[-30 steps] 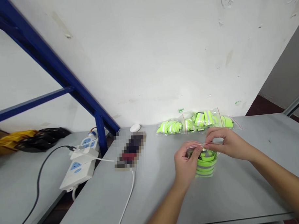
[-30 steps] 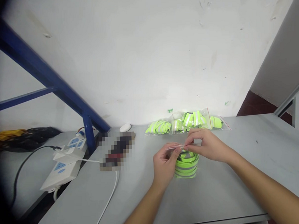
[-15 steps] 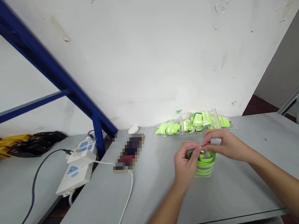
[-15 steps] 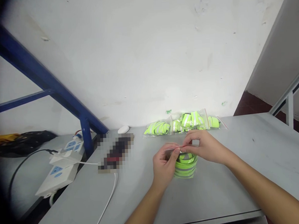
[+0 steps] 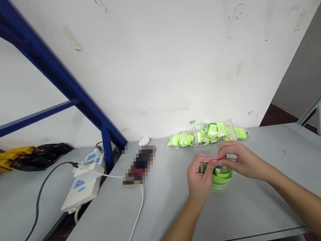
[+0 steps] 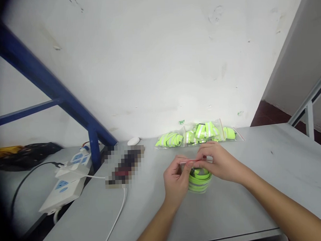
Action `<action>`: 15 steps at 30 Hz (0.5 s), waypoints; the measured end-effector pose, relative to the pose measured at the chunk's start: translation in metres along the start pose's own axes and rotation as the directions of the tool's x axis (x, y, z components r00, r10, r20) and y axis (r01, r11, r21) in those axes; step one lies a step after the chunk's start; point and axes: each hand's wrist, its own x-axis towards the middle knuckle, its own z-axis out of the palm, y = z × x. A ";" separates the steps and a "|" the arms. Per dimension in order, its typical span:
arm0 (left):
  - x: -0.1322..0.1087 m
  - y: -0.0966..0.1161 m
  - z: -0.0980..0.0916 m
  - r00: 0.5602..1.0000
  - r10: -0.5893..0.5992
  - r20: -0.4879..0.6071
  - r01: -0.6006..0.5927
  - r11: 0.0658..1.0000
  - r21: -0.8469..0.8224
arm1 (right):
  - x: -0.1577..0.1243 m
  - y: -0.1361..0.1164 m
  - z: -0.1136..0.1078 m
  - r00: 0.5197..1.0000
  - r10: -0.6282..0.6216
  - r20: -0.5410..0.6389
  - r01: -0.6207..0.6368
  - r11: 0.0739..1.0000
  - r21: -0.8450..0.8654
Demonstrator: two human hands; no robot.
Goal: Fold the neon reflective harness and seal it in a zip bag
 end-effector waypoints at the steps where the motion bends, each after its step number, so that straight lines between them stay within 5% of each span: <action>1: 0.000 0.000 0.000 1.000 0.005 0.004 -0.005 1.000 -0.002 | 0.001 0.000 0.000 1.000 -0.028 -0.001 0.028 0.999 -0.018; 5: -0.001 0.001 -0.001 1.000 -0.010 -0.015 0.009 1.000 -0.017 | 0.004 0.002 0.003 0.995 -0.102 -0.008 0.101 0.992 -0.081; 15: 0.005 0.000 -0.007 0.994 0.047 -0.103 -0.045 0.999 0.027 | -0.004 0.021 0.005 0.992 0.069 -0.103 -0.078 0.993 -0.091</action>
